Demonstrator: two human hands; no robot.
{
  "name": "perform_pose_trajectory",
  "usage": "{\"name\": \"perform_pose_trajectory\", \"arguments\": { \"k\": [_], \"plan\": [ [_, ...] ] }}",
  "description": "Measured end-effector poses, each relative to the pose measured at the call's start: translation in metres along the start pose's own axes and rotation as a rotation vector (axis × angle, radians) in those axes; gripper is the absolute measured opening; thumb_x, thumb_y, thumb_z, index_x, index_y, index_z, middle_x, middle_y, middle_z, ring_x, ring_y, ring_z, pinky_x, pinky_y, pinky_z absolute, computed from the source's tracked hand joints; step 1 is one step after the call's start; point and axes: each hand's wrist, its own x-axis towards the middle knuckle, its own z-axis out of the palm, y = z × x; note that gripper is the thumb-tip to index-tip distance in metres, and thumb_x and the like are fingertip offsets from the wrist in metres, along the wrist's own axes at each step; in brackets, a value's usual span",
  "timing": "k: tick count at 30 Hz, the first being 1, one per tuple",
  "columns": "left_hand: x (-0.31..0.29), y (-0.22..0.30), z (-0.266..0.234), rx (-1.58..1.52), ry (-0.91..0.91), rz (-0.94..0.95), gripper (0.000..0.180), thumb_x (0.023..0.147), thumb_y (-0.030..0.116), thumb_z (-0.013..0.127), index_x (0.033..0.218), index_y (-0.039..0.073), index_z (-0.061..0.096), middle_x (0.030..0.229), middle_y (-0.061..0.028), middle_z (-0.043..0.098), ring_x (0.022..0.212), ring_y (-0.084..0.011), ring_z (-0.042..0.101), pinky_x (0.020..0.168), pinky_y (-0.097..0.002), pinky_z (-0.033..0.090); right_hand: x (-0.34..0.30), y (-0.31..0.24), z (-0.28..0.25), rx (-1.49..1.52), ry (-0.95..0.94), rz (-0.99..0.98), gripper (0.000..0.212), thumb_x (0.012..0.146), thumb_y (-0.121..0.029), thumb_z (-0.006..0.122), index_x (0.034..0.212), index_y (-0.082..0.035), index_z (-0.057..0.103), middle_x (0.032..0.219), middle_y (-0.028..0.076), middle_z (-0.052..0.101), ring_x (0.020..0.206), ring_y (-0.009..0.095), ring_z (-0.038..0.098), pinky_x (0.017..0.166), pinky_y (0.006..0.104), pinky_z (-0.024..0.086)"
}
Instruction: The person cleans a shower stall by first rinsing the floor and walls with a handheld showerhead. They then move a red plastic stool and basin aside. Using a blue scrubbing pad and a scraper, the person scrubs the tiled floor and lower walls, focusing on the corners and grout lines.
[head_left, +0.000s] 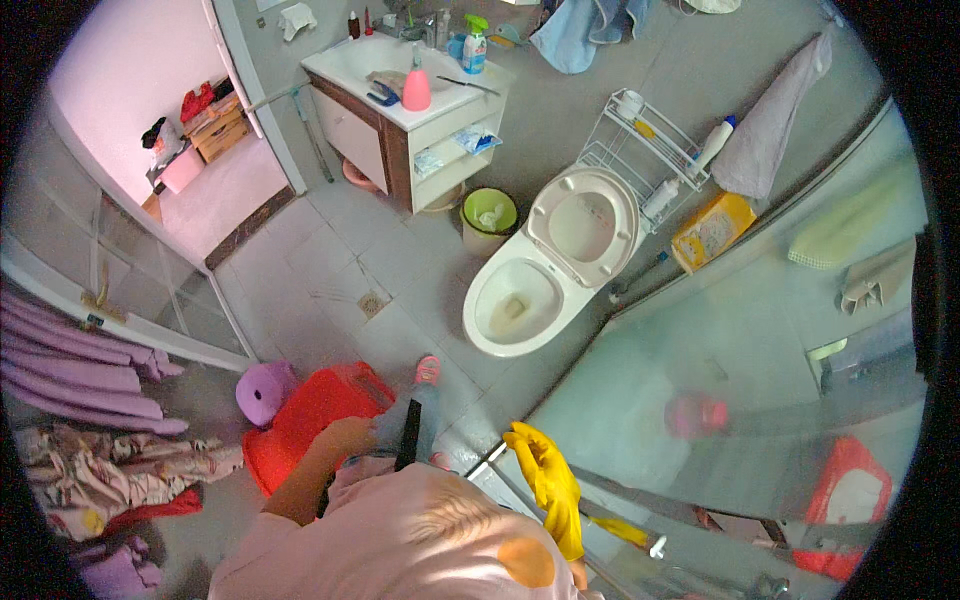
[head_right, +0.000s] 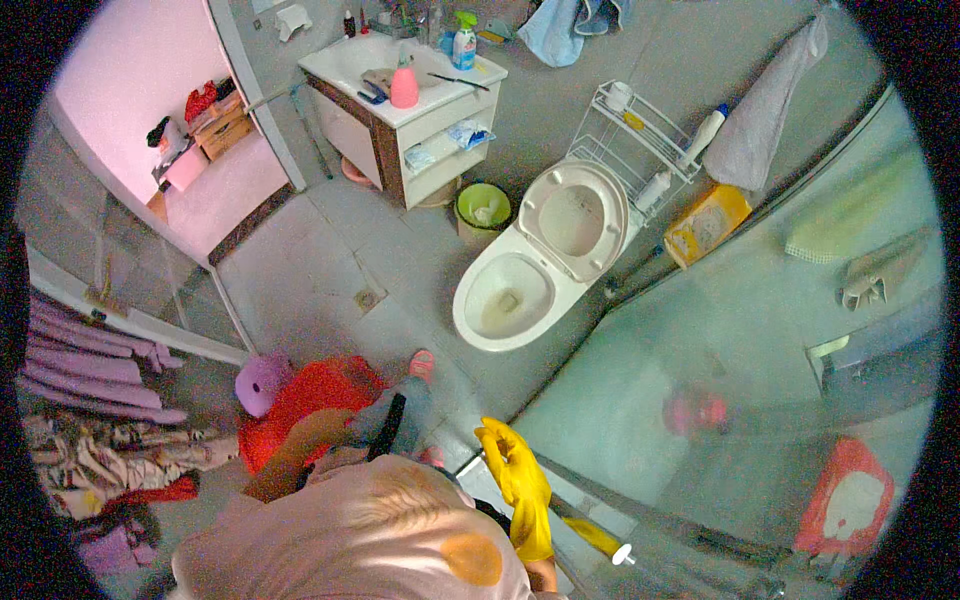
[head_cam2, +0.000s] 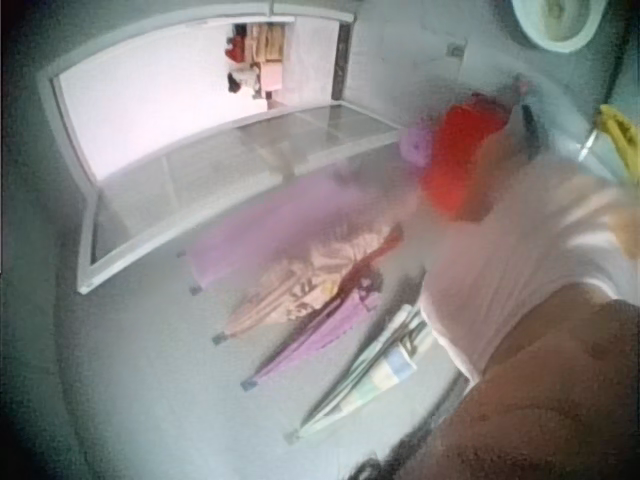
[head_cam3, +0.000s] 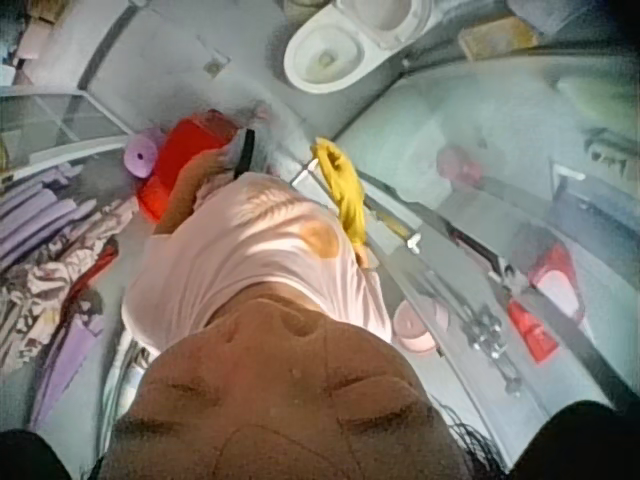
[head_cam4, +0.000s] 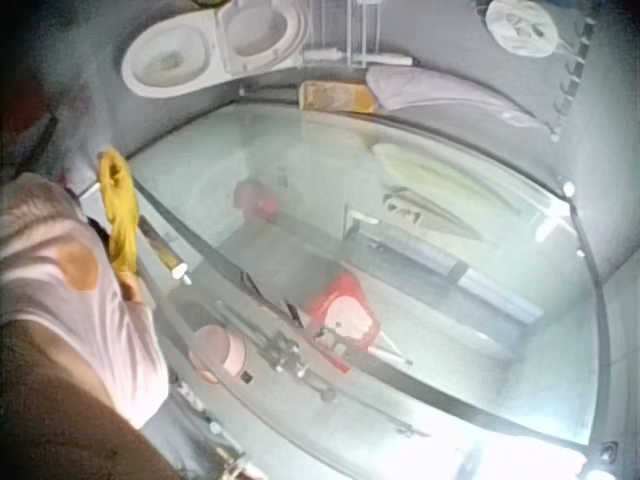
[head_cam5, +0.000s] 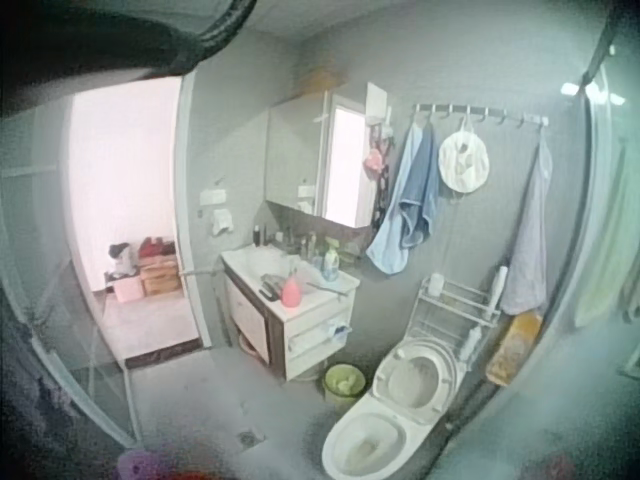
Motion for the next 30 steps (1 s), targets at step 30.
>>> {"name": "perform_pose_trajectory", "arguments": {
  "k": [30],
  "plan": [
    [0.239, -0.178, -0.324, -0.391, 0.212, -0.367, 0.038, 0.079, 0.025, 0.053, 0.109, 0.002, 0.055, 0.106, -0.0225, 0.057, 0.097, -0.0371, 0.055, 0.085, -0.0423, 0.042, 0.776, -0.339, -0.017, -0.568, 0.505, -0.662, 0.031, 0.079, -0.019, 0.057, 0.106, -0.004, 0.055, 0.101, 0.018, 0.059, 0.091, 0.032, 0.057, 0.080, 0.0392, 0.045]
  ]
}}
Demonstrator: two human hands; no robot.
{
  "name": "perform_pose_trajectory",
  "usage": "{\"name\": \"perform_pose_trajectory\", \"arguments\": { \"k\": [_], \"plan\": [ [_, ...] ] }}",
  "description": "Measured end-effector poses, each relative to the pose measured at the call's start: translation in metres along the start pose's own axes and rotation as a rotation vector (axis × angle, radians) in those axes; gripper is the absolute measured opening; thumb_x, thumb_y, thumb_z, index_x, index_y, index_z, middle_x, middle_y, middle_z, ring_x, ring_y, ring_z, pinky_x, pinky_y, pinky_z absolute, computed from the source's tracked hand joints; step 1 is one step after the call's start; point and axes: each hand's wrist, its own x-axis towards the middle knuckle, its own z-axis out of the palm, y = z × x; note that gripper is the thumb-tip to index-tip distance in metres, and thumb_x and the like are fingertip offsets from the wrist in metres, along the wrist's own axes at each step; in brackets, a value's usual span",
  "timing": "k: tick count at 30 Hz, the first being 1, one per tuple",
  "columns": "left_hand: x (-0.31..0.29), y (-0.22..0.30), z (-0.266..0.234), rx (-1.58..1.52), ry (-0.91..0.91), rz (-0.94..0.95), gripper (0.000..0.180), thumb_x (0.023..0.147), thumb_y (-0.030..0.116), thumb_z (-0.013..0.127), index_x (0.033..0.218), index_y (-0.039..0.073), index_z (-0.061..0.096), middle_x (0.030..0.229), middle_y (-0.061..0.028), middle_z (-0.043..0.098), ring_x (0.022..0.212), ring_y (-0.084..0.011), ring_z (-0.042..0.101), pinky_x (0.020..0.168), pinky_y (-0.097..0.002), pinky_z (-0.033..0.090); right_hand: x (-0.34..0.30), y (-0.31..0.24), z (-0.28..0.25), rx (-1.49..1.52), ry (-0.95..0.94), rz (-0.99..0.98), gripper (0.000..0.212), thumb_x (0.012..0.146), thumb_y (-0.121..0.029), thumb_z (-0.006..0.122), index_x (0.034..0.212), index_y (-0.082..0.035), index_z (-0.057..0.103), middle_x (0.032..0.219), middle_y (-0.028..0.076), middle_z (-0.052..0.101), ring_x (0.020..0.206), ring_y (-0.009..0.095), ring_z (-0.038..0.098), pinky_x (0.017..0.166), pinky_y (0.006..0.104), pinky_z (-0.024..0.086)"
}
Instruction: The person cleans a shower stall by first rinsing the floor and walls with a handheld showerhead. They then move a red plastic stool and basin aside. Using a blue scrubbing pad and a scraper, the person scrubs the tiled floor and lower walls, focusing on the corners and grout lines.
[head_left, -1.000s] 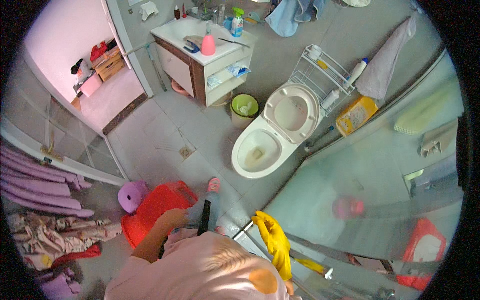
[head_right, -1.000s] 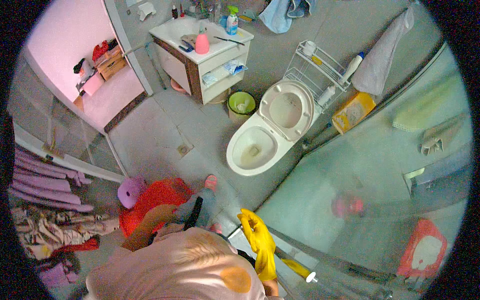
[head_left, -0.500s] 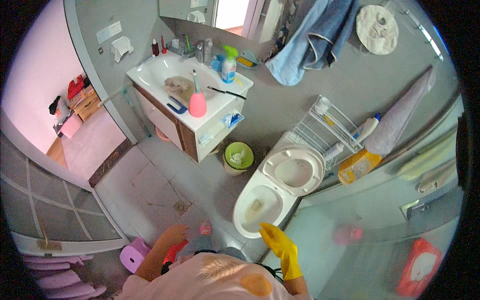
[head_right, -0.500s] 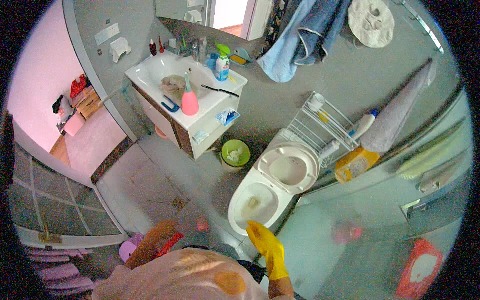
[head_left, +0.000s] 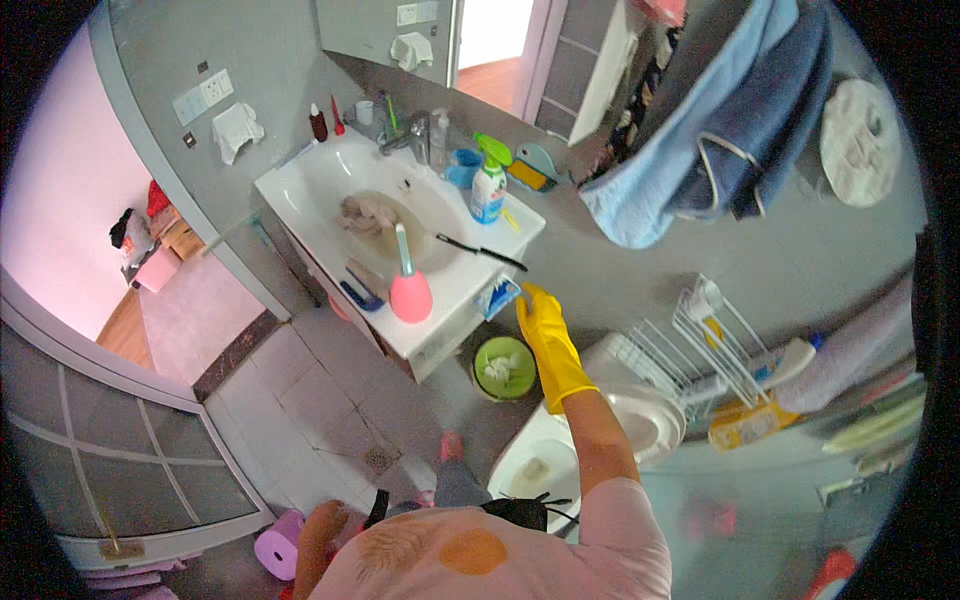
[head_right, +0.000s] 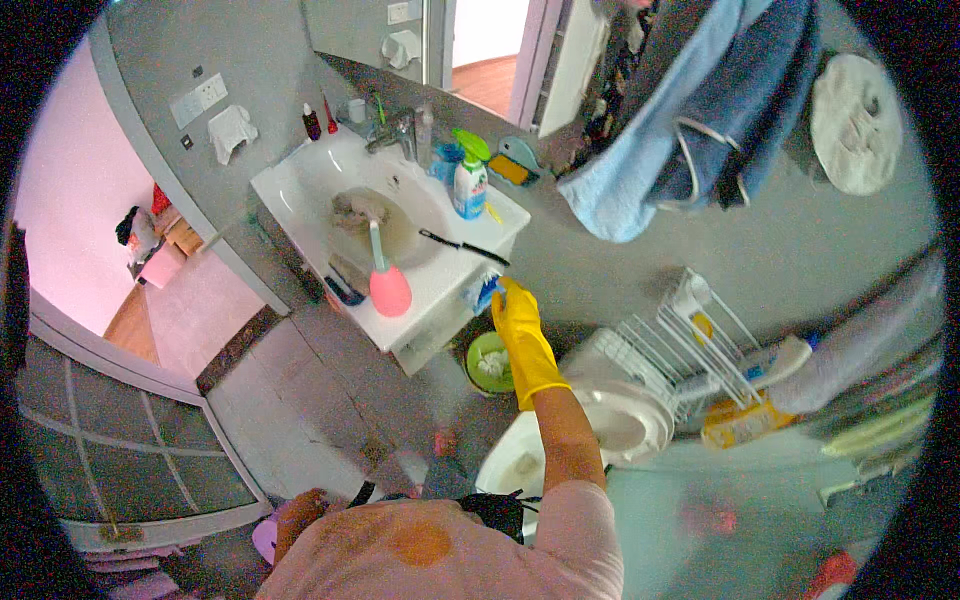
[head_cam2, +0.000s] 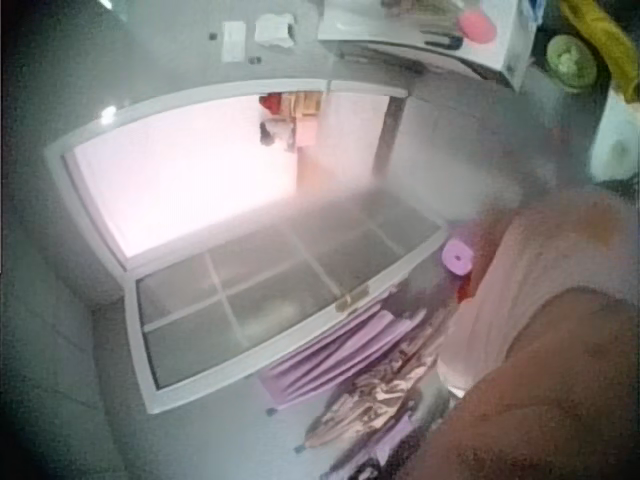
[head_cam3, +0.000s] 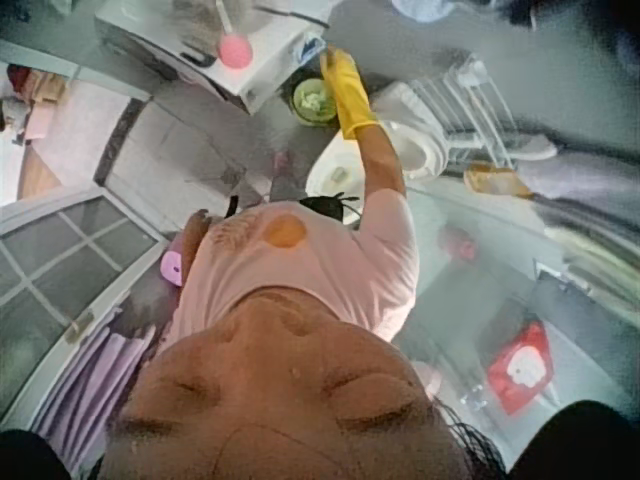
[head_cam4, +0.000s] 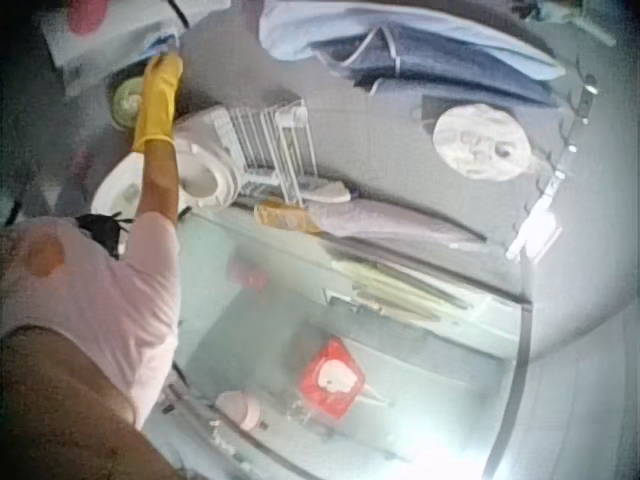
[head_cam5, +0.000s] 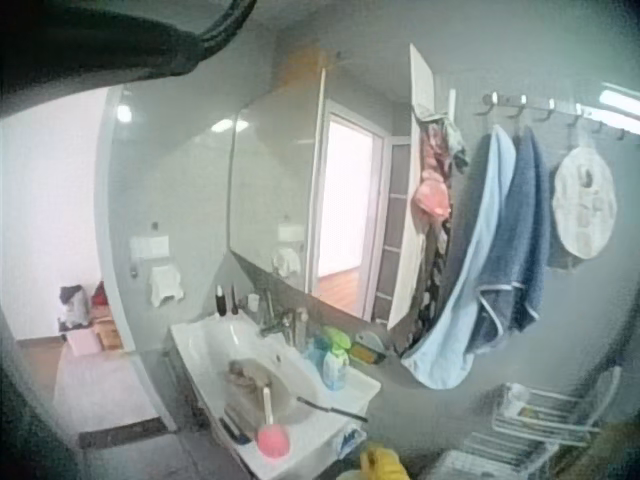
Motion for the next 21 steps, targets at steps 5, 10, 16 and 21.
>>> {"name": "perform_pose_trajectory", "arguments": {
  "k": [5, 10, 16, 21],
  "plan": [
    [0.018, 0.005, -0.010, -0.039, 0.023, -0.062, 0.035, 0.081, 0.023, 0.052, 0.109, 0.002, 0.054, 0.105, -0.0225, 0.057, 0.095, -0.0382, 0.055, 0.083, -0.0414, 0.044, 0.088, 0.022, 0.059, -0.285, -0.161, -0.021, 0.040, 0.075, -0.023, 0.061, 0.110, -0.007, 0.052, 0.102, 0.017, 0.058, 0.093, 0.036, 0.054, 0.083, 0.0421, 0.043],
    [0.020, 0.056, -0.047, -0.219, 0.121, -0.045, 0.034, 0.082, 0.023, 0.053, 0.110, 0.003, 0.054, 0.104, -0.0194, 0.059, 0.092, -0.0377, 0.057, 0.082, -0.0407, 0.045, 0.122, 0.045, 0.088, -0.315, -0.402, 0.051, 0.040, 0.073, -0.026, 0.063, 0.106, -0.005, 0.053, 0.100, 0.018, 0.058, 0.094, 0.036, 0.055, 0.082, 0.0412, 0.043],
    [0.074, 0.096, -0.111, -0.092, 0.104, 0.102, 0.031, 0.082, 0.018, 0.053, 0.109, 0.003, 0.055, 0.099, -0.0191, 0.060, 0.089, -0.0366, 0.057, 0.079, -0.0400, 0.045, 0.111, 0.047, 0.088, -0.216, -0.555, -0.054, 0.027, 0.079, -0.025, 0.058, 0.095, -0.003, 0.057, 0.091, 0.017, 0.060, 0.087, 0.033, 0.057, 0.077, 0.0397, 0.044],
    [0.147, 0.143, -0.184, -0.092, 0.566, 0.519, 0.029, 0.079, 0.009, 0.054, 0.108, 0.004, 0.053, 0.106, -0.0169, 0.054, 0.098, -0.0348, 0.051, 0.085, -0.0392, 0.042, 0.054, 0.023, 0.058, 0.424, -0.541, 0.402, 0.010, 0.083, -0.009, 0.054, 0.091, -0.003, 0.053, 0.072, 0.004, 0.055, 0.062, 0.013, 0.050, 0.060, 0.0254, 0.043]
  ]
}}
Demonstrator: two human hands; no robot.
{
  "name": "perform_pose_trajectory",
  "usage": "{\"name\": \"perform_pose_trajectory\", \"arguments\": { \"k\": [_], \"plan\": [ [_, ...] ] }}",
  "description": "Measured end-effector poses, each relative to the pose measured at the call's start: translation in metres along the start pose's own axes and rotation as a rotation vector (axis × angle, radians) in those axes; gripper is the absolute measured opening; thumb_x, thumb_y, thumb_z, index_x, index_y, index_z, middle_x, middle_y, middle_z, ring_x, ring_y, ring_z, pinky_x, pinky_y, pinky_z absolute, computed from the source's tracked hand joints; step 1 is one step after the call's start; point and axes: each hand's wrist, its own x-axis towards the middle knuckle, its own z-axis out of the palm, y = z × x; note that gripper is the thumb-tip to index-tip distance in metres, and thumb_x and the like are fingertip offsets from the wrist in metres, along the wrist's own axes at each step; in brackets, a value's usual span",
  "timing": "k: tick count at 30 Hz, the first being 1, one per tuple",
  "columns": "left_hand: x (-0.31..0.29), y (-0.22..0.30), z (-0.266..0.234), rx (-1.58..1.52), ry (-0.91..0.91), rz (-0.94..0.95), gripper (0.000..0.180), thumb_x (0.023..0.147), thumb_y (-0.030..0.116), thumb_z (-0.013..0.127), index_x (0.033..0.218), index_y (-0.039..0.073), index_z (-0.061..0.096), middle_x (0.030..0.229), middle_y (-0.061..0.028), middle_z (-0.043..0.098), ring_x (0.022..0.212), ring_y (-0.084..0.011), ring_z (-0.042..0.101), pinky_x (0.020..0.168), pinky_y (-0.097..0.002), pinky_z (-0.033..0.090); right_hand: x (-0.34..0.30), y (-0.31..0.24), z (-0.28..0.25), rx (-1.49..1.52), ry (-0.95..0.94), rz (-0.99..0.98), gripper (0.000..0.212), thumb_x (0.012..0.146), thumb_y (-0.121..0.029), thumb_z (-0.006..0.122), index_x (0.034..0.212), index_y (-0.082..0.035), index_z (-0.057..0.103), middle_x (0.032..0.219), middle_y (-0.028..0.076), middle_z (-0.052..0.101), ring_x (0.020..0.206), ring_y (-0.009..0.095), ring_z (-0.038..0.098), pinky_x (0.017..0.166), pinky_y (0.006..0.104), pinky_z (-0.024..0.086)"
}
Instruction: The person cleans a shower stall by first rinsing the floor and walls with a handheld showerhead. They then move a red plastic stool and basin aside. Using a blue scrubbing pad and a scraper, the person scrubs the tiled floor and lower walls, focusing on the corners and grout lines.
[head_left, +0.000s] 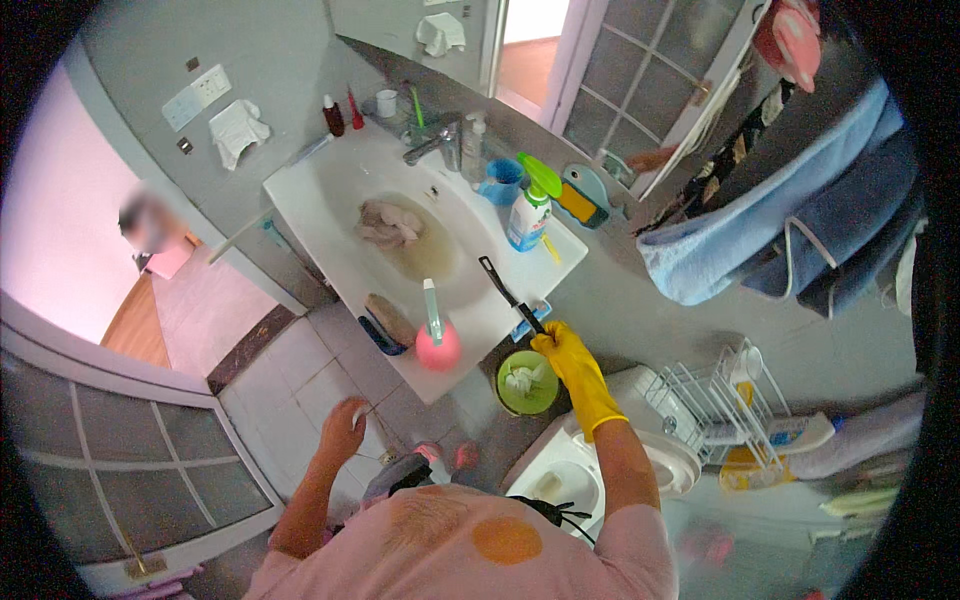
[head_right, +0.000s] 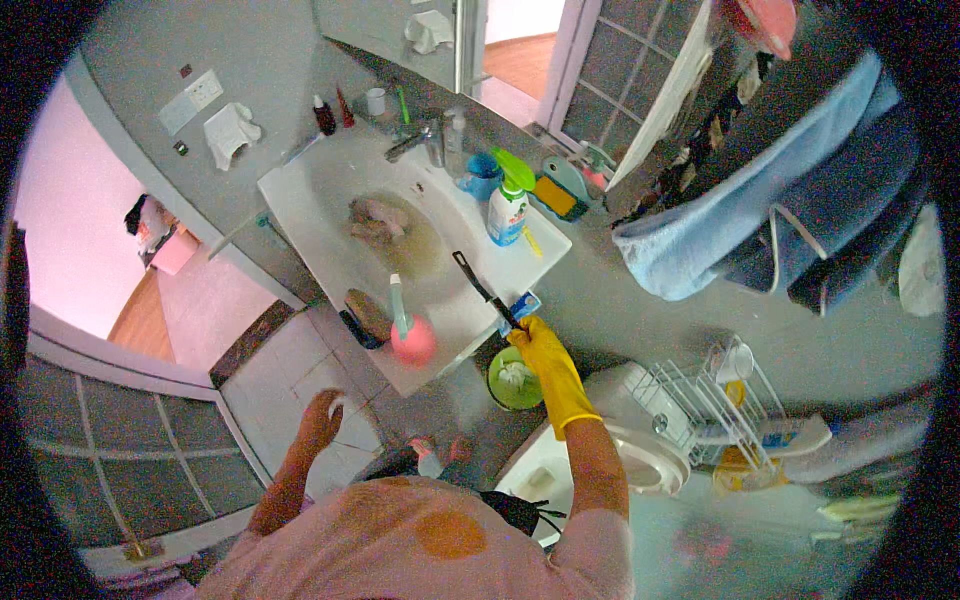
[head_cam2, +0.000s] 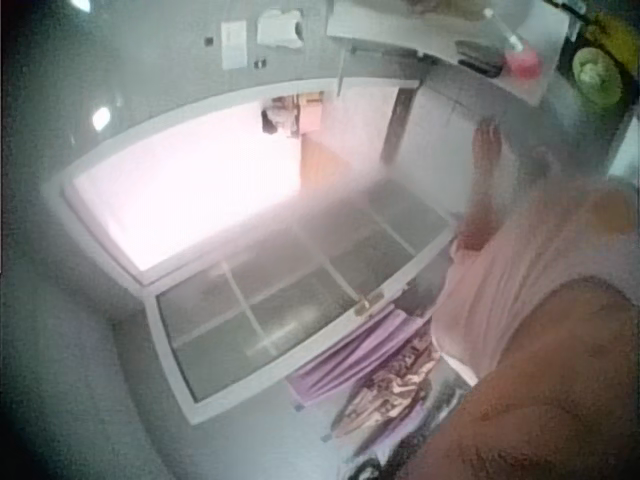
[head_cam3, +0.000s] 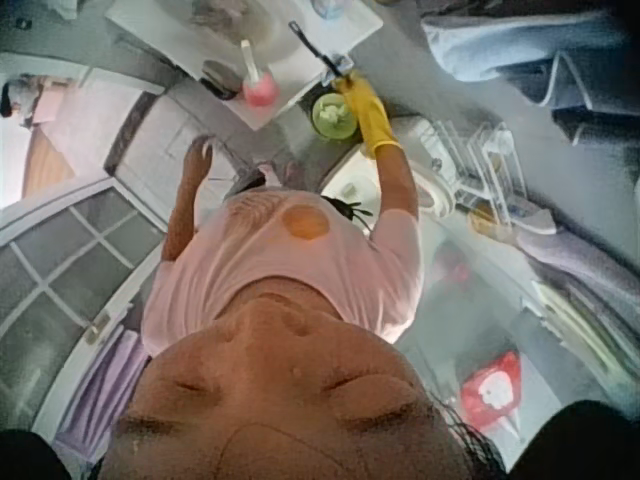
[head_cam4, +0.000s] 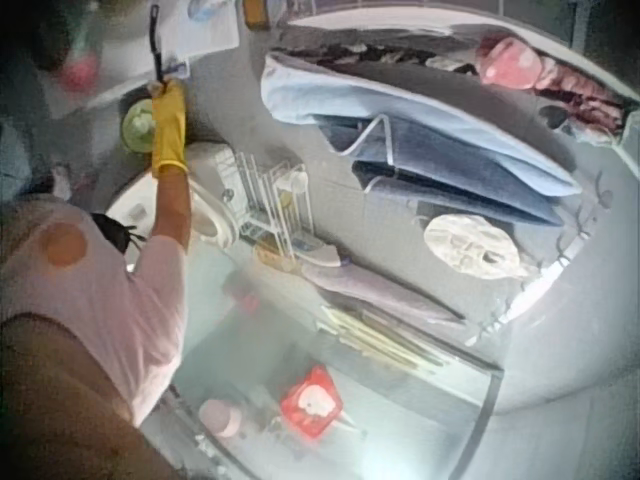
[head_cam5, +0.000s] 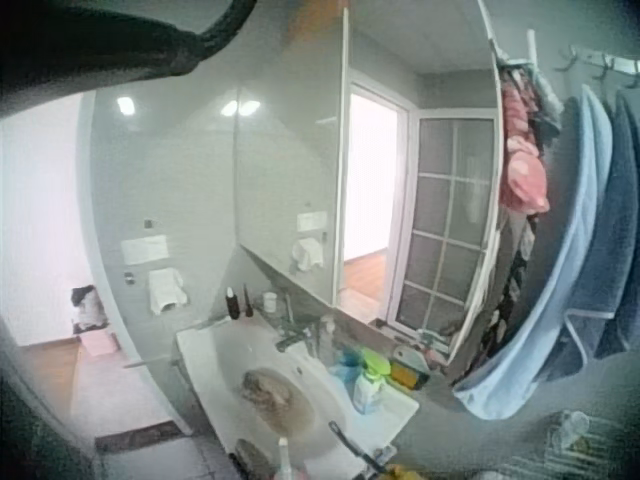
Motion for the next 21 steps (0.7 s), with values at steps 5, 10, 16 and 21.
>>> {"name": "perform_pose_trajectory", "arguments": {
  "k": [5, 10, 16, 21],
  "plan": [
    [0.098, 0.000, 0.002, 0.183, 0.063, 0.321, 0.035, 0.073, 0.009, 0.060, 0.106, 0.003, 0.053, 0.113, -0.0145, 0.050, 0.107, -0.0336, 0.044, 0.092, -0.0435, 0.035, -0.067, 0.005, 0.028, 0.487, 0.178, 0.045, 0.013, 0.086, -0.006, 0.048, 0.098, -0.002, 0.047, 0.078, 0.007, 0.059, 0.067, 0.015, 0.054, 0.064, 0.0266, 0.045],
    [0.134, -0.024, 0.004, 0.287, 0.055, 0.573, 0.032, 0.070, 0.015, 0.065, 0.099, 0.003, 0.055, 0.108, -0.0118, 0.052, 0.105, -0.0310, 0.046, 0.090, -0.0470, 0.033, -0.156, -0.019, 0.055, 0.860, 0.281, 0.160, 0.015, 0.088, -0.007, 0.048, 0.101, -0.006, 0.042, 0.093, 0.015, 0.061, 0.070, 0.020, 0.059, 0.064, 0.0313, 0.050],
    [0.137, -0.021, -0.020, 0.184, 0.006, 0.616, 0.022, 0.074, 0.014, 0.063, 0.091, 0.002, 0.055, 0.086, -0.0133, 0.056, 0.084, -0.0304, 0.053, 0.080, -0.0431, 0.039, -0.311, -0.027, 0.050, 0.844, 0.566, 0.358, 0.022, 0.088, -0.007, 0.045, 0.110, -0.005, 0.046, 0.090, 0.011, 0.061, 0.068, 0.015, 0.058, 0.066, 0.0281, 0.050],
    [0.089, 0.044, -0.068, -0.432, -0.577, 0.253, 0.013, 0.089, 0.012, 0.046, 0.089, 0.000, 0.050, 0.079, -0.0099, 0.058, 0.068, -0.0149, 0.055, 0.065, -0.0282, 0.044, -0.422, -0.013, 0.073, 1.011, 0.850, 0.330, 0.021, 0.085, -0.003, 0.047, 0.106, -0.004, 0.045, 0.099, 0.014, 0.061, 0.069, 0.016, 0.060, 0.066, 0.0270, 0.050]
  ]
}}
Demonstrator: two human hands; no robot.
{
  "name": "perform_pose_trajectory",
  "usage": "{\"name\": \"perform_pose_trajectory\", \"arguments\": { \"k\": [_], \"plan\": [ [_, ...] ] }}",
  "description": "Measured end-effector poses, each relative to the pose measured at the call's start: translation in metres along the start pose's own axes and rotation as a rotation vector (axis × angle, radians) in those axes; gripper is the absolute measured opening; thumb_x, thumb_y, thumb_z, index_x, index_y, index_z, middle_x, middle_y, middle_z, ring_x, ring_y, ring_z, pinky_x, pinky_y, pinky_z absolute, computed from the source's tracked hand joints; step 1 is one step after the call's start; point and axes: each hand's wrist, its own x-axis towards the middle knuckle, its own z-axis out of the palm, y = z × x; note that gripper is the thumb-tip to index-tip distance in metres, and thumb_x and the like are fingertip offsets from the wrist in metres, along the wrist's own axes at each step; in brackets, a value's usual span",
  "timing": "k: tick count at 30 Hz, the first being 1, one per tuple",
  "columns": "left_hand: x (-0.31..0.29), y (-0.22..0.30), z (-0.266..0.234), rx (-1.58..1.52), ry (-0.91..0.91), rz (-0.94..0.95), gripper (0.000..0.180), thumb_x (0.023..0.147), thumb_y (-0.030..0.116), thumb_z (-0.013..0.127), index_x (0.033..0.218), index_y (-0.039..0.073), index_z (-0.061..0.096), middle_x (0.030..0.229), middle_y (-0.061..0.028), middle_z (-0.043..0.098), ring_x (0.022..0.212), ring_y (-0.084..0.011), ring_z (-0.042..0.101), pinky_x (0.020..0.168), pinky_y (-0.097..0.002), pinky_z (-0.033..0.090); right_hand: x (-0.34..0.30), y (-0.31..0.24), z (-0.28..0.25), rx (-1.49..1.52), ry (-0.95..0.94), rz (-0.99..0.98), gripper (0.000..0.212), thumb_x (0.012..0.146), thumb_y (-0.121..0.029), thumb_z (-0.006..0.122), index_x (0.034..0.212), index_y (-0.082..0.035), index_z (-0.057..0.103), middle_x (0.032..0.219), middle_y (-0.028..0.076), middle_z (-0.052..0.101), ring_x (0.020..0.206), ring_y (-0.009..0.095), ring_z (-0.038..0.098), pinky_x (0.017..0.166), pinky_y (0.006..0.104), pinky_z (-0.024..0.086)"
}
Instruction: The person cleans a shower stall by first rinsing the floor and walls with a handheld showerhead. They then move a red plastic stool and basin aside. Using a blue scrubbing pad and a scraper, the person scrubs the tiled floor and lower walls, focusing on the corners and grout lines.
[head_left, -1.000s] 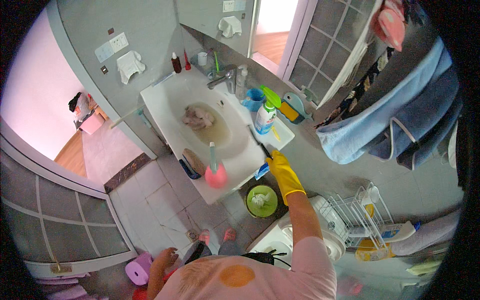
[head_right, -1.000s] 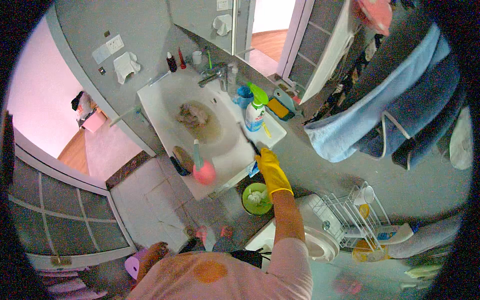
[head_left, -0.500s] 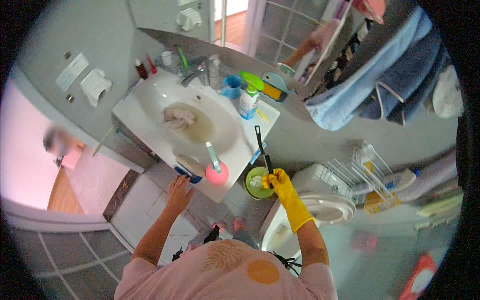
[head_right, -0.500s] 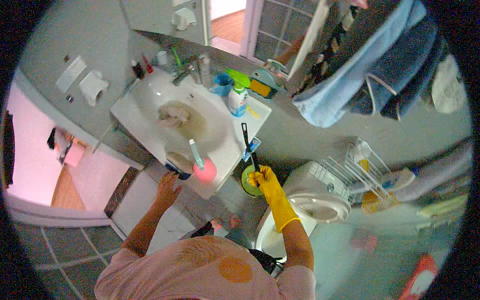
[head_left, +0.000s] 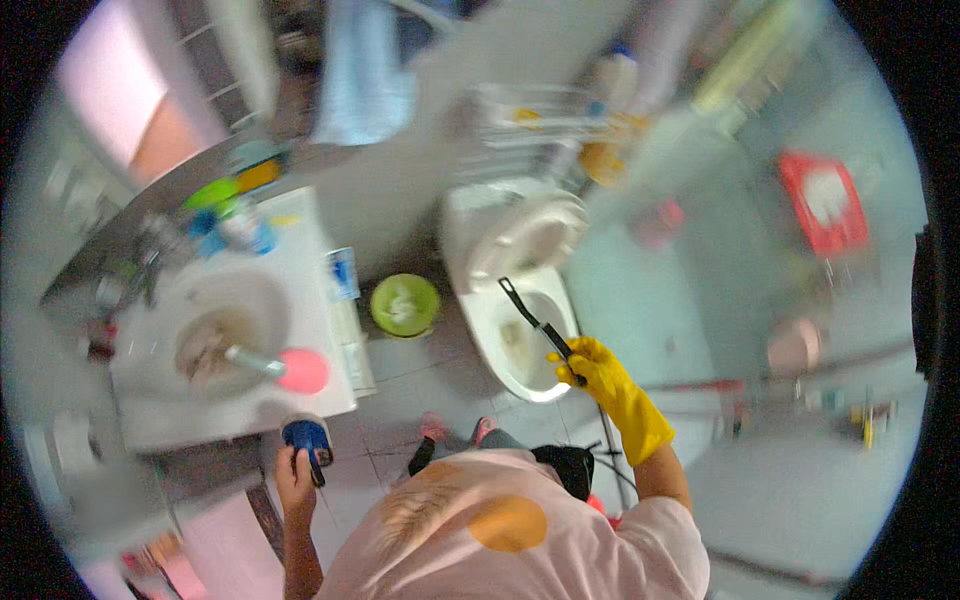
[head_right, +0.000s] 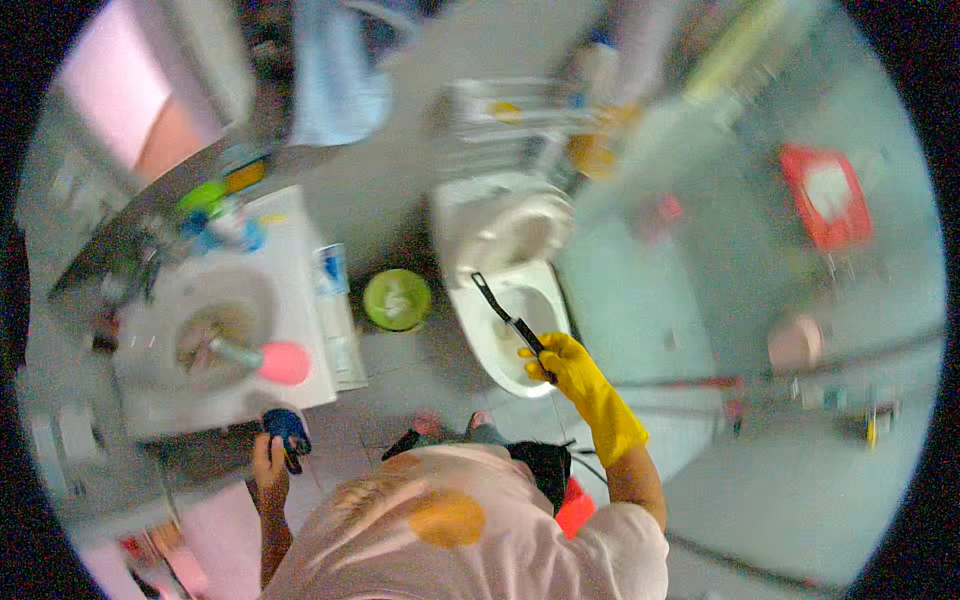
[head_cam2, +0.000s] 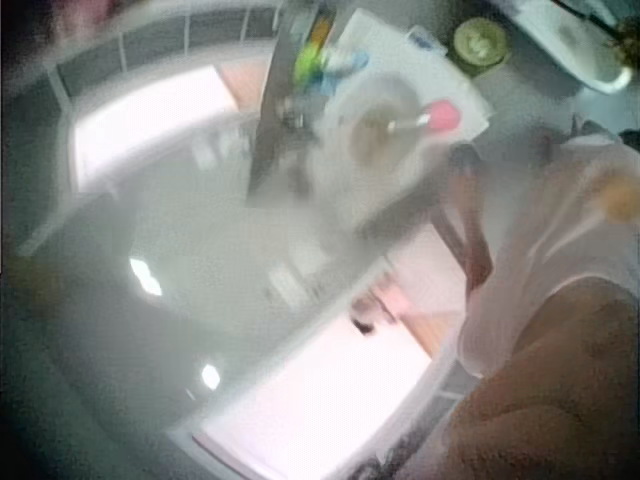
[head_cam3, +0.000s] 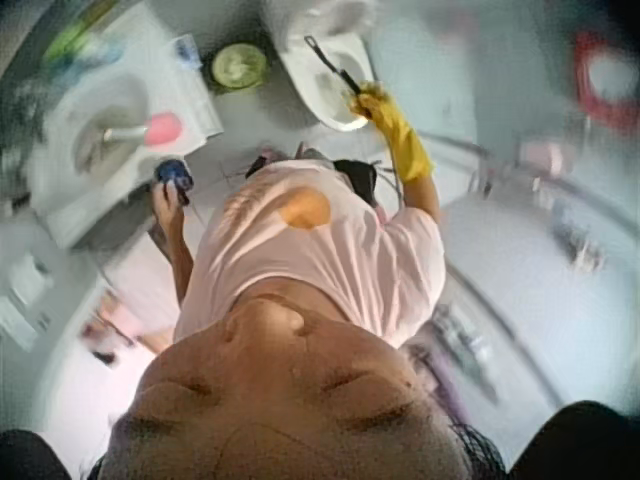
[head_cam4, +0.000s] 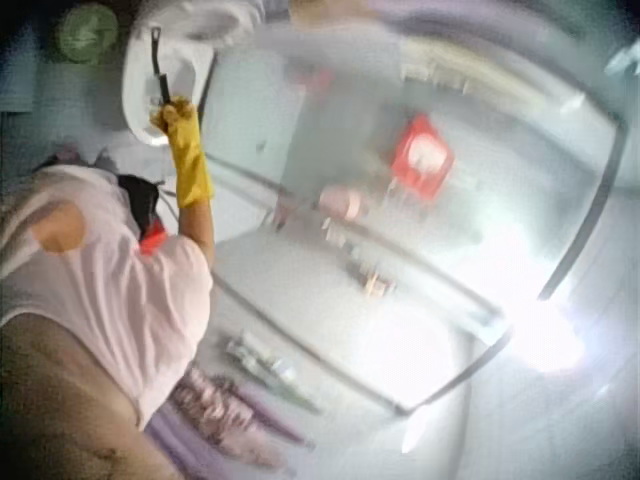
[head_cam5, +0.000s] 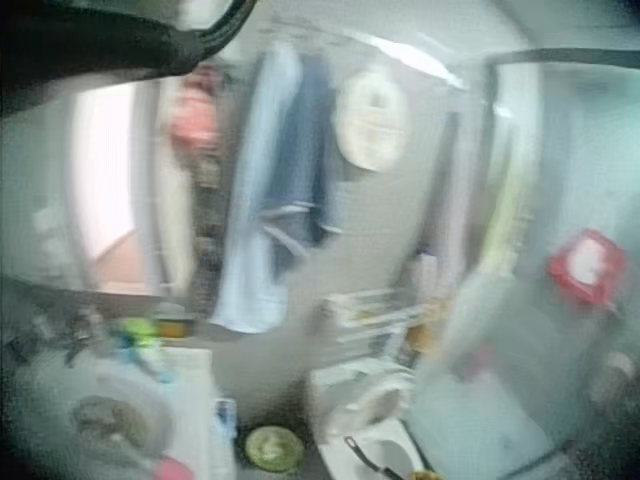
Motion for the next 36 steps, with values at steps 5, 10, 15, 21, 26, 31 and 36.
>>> {"name": "perform_pose_trajectory", "arguments": {
  "k": [5, 10, 15, 21, 26, 31, 36],
  "plan": [
    [0.024, 0.017, 0.116, -0.300, -0.340, -0.098, 0.016, 0.090, 0.011, 0.046, 0.103, 0.003, 0.041, 0.079, -0.0093, 0.059, 0.064, -0.0120, 0.055, 0.060, -0.0249, 0.045, -0.073, 0.040, -0.070, 0.113, 0.314, -0.064, 0.028, 0.086, -0.003, 0.046, 0.113, -0.002, 0.043, 0.103, 0.014, 0.059, 0.071, 0.015, 0.059, 0.066, 0.0269, 0.050],
    [0.027, 0.035, 0.273, -0.133, -0.856, 0.176, 0.022, 0.087, 0.018, 0.053, 0.104, 0.004, 0.052, 0.093, -0.0067, 0.057, 0.079, -0.0133, 0.053, 0.071, -0.0252, 0.042, -0.130, 0.070, -0.079, -0.537, 0.695, -0.368, 0.035, 0.080, -0.006, 0.053, 0.115, -0.008, 0.049, 0.100, 0.010, 0.060, 0.082, 0.024, 0.060, 0.072, 0.0367, 0.047],
    [-0.065, 0.127, 0.415, -0.281, -1.331, -0.201, 0.042, 0.090, 0.038, 0.045, 0.108, 0.001, 0.054, 0.105, -0.0056, 0.051, 0.096, -0.0146, 0.048, 0.085, -0.0283, 0.038, -0.199, 0.054, -0.087, -0.700, 0.621, -0.346, 0.045, 0.075, -0.004, 0.051, 0.119, -0.015, 0.049, 0.098, 0.016, 0.059, 0.083, 0.037, 0.057, 0.072, 0.0400, 0.046],
    [-0.191, 0.177, 0.545, -0.364, -1.424, -0.498, 0.023, 0.089, 0.018, 0.043, 0.069, 0.007, 0.044, 0.091, -0.0090, 0.055, 0.078, -0.0177, 0.054, 0.074, -0.0306, 0.044, -0.290, 0.080, -0.164, -0.377, 0.804, -0.535, 0.023, 0.084, -0.015, 0.051, 0.104, -0.005, 0.058, 0.087, 0.016, 0.062, 0.074, 0.028, 0.060, 0.067, 0.0333, 0.046],
    [-0.271, 0.191, 0.627, -0.141, -1.692, -0.137, 0.031, 0.090, 0.029, 0.043, 0.071, 0.005, 0.048, 0.084, -0.0071, 0.057, 0.077, -0.0146, 0.053, 0.074, -0.0280, 0.042, -0.381, 0.134, -0.238, -0.104, 1.105, -0.061, 0.026, 0.087, -0.024, 0.049, 0.095, -0.001, 0.059, 0.079, 0.013, 0.062, 0.069, 0.016, 0.057, 0.064, 0.0297, 0.044],
    [-0.369, 0.222, 0.669, 0.127, -2.036, 0.571, 0.034, 0.092, 0.030, 0.040, 0.105, -0.001, 0.045, 0.084, -0.0130, 0.055, 0.081, -0.0227, 0.054, 0.076, -0.0341, 0.042, -0.391, 0.193, -0.255, 0.585, 1.081, -0.328, 0.031, 0.088, -0.021, 0.051, 0.112, -0.001, 0.049, 0.102, 0.009, 0.057, 0.095, 0.016, 0.054, 0.082, 0.0276, 0.043],
    [-0.415, 0.217, 0.728, 0.316, -2.401, 0.478, 0.028, 0.093, 0.027, 0.041, 0.104, 0.003, 0.051, 0.080, 0.0012, 0.046, 0.075, -0.0086, 0.043, 0.066, -0.0228, 0.037, -0.391, 0.212, -0.307, 0.548, 1.307, -0.321, 0.032, 0.085, -0.010, 0.054, 0.114, -0.001, 0.044, 0.107, 0.010, 0.054, 0.096, 0.018, 0.053, 0.081, 0.0279, 0.044]
  ]
}}
